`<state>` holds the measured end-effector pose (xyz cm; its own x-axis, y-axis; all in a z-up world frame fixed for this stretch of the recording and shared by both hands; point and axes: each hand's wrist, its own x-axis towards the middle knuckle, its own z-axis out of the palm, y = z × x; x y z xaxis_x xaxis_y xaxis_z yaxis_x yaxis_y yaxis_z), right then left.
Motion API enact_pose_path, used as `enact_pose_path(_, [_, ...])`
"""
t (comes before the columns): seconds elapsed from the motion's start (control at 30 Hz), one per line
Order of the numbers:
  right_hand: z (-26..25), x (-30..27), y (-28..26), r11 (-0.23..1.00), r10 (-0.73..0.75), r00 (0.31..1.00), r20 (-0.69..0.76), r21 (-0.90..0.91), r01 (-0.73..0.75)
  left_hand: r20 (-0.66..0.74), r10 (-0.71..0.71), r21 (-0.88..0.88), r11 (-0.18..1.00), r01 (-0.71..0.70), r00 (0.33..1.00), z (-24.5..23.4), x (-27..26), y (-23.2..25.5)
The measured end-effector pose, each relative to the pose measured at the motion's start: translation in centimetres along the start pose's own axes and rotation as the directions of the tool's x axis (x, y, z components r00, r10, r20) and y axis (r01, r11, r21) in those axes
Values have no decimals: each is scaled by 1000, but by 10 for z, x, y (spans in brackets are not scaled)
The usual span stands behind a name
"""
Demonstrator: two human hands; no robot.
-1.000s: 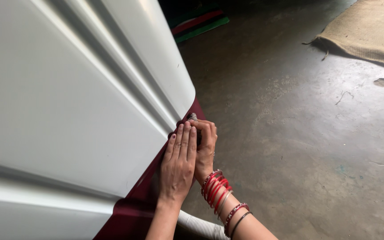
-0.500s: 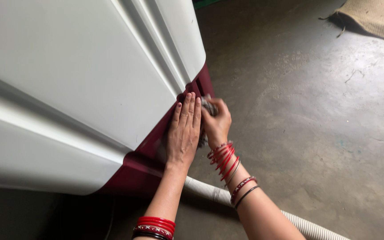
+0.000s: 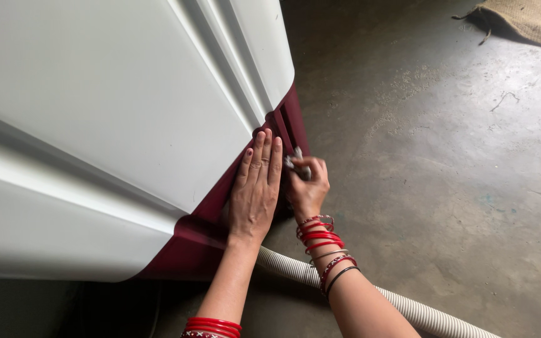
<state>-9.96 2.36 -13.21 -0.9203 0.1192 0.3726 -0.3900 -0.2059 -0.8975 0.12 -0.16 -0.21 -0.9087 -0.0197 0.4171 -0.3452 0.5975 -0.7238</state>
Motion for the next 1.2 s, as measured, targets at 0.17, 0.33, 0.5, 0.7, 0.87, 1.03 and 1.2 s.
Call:
enact_pose_path(0.17, [-19,-10,31,822,566,817,113,-160,-547,6,15,74,997,-16,1000,-3,-2,-4])
enact_pose_path(0.33, [-11,3,-21,937,346,926,150,-2,-349,-14,9,-32,999,-10,1000,-1,-2,-4])
enact_pose_path(0.5, [-8,27,-96,988,-74,982,172,145,49,-14,8,-52,999,-8,1000,-1,-5,-3])
enact_pose_path(0.7, [2,27,-94,962,-206,969,134,210,176,-6,16,12,1000,-16,1000,3,0,-4])
enact_pose_path(0.87, [10,-10,-27,998,27,998,51,55,-30,6,24,13,1000,-24,1000,2,-4,-4])
enact_pose_path(1.03, [-5,-19,13,882,457,887,61,-159,-443,0,17,33,999,-17,1000,-4,-2,-6])
enact_pose_path(1.2, [6,3,-43,919,392,918,55,17,-393,5,16,35,999,-17,1000,-5,-2,-7])
